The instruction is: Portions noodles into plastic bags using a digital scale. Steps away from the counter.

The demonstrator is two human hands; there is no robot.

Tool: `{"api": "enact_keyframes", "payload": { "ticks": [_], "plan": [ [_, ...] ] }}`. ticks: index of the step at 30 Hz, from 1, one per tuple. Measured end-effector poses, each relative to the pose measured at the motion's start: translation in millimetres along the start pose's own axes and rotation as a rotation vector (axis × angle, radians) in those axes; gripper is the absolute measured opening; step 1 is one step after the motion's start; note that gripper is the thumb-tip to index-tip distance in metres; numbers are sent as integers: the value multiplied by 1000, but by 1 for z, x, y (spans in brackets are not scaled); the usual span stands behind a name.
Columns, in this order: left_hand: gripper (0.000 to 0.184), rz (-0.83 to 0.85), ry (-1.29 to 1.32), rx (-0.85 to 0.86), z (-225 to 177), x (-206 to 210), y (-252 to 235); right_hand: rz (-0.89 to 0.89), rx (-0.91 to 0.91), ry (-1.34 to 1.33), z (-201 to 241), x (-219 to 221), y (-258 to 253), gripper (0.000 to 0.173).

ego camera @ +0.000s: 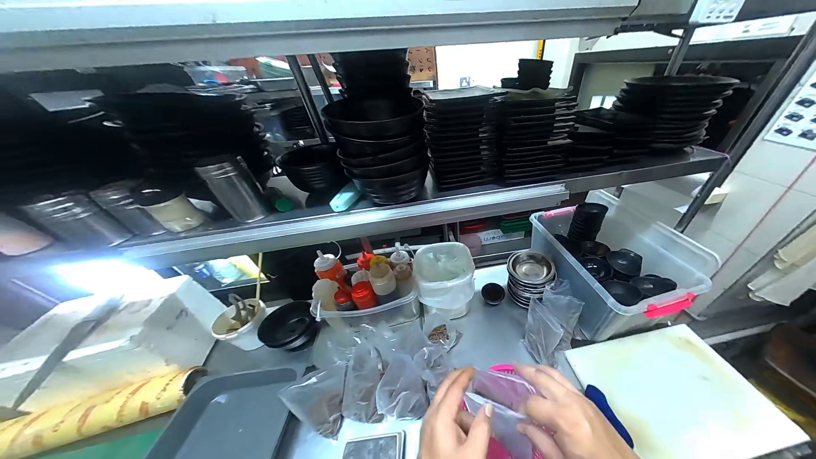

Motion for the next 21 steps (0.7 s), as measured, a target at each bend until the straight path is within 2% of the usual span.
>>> {"api": "enact_keyframes", "payload": {
  "ticks": [2, 4, 8, 15, 21],
  "plan": [
    [46, -50, 15, 19, -14, -19, 4, -79, -26, 8, 7, -11, -7, 20],
    [44, -114, 76, 56, -25, -33, 9, -109, -89, -37, 13, -15, -14, 31],
    [38, -335, -2, 127, -23, -54, 18, -114, -173, -362, 25, -8, -20, 42],
    [39, -521, -129, 31, 20, -112, 43, 20, 54, -584, 0, 51, 4, 42],
    [40, -634, 9, -95, 43, -141, 70, 165, 190, -618, -15, 88, 34, 42]
  ]
}}
Point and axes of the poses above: each hand's wrist, its own y-axis away from the middle knuckle, its own x-axis out of the palm, z = x × y, the point moved 2 cm from there along -y, towards the middle knuckle, and after that the axes turned 3 degrees about z, right-handed, at the moved point
